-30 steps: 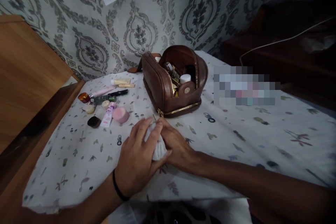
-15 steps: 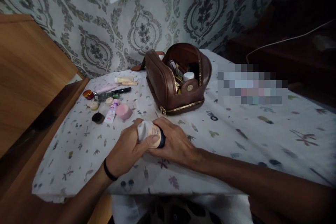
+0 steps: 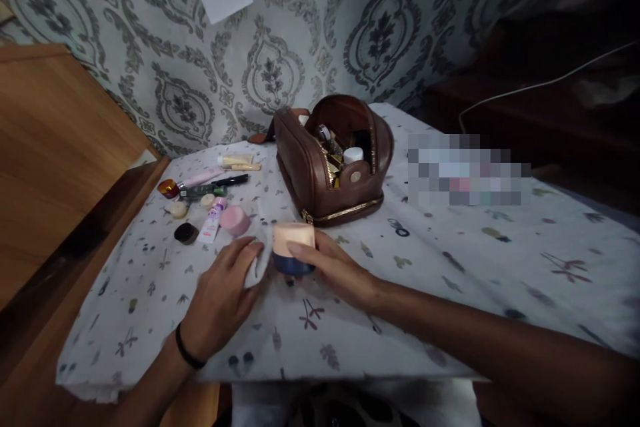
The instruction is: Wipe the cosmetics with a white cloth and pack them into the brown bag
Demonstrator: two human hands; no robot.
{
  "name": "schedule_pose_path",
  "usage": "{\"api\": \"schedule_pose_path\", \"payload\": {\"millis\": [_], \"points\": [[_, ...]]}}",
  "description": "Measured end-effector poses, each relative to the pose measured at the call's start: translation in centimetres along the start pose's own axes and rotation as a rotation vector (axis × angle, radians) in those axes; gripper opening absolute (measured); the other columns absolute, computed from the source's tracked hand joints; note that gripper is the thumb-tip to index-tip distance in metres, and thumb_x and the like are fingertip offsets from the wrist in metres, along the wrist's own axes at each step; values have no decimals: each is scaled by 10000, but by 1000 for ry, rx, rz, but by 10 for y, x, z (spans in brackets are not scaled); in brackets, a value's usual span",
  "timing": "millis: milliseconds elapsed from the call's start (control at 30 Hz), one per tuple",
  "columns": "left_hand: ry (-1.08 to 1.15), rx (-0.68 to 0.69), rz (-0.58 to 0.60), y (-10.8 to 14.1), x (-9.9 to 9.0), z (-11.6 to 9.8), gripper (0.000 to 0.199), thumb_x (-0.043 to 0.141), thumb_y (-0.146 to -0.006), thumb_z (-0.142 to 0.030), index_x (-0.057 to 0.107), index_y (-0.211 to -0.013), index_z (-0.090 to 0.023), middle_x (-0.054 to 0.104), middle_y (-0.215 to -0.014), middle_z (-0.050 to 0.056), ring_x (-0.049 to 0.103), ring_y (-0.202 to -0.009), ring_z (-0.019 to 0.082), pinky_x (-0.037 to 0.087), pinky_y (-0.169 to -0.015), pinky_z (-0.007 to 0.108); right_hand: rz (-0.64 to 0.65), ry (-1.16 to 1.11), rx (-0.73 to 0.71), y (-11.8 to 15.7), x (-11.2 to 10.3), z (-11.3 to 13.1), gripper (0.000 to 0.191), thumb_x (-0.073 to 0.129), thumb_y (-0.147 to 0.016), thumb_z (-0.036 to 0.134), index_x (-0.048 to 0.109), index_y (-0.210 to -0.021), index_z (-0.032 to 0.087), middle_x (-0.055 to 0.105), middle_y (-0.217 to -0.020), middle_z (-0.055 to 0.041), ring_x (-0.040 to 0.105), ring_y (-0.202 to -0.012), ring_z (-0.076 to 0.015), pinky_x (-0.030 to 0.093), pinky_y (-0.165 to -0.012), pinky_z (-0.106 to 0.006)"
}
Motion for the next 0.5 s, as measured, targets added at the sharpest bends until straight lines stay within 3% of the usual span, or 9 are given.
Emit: {"api": "schedule_pose_path", "payload": {"millis": [67, 133, 333, 433, 500], "points": [[-142, -21, 79, 1, 7, 6, 469, 598, -882, -396, 548, -1313, -218, 575, -1350, 145, 536, -1240, 337, 527, -944, 491, 47, -168, 45, -2, 6, -6, 493, 688, -792, 562, 620, -1075, 164, 708, -934, -75, 660, -770, -192, 472, -577, -272], [-209, -14, 75, 2, 3, 5, 585, 652, -838, -482, 523, -1352, -233, 561, -1383, 146, 512, -1264, 368, 515, -936, 526, 61, -268, 57, -3, 9, -9, 495, 693, -785, 583, 630, -1050, 169, 716, -946, -84, 669, -807, -200, 472, -597, -270], [-137, 85, -258, -7, -31, -32, 716, 616, -872, -508, 357, -1470, -212, 588, -1336, 157, 577, -1204, 334, 515, -961, 462, 111, -469, 151, 2, 17, -23, 563, 577, -848, 673, 634, -1130, 189, 709, -1072, -102, 659, -992, -226, 501, -769, -315], [-169, 146, -359, -15, -28, -56, 621, 603, -896, -446, 388, -1430, -213, 592, -1285, 163, 608, -1157, 330, 558, -871, 432, 201, -494, 178, 6, 30, -23, 630, 511, -850, 735, 648, -1130, 187, 711, -1086, -106, 652, -1035, -243, 488, -902, -375], [-177, 136, -363, -23, -22, -62, 555, 576, -918, -383, 391, -1413, -215, 578, -1280, 167, 611, -1151, 329, 573, -833, 426, 229, -505, 131, 5, 34, -18, 628, 520, -846, 731, 634, -1161, 200, 700, -1136, -100, 626, -1113, -248, 454, -986, -396]]}}
Point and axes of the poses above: each hand's wrist, its own y-axis away from the middle knuckle, its own x-axis out of the palm, z = x × y, the point moved 10 cm from there along -y, towards the middle knuckle
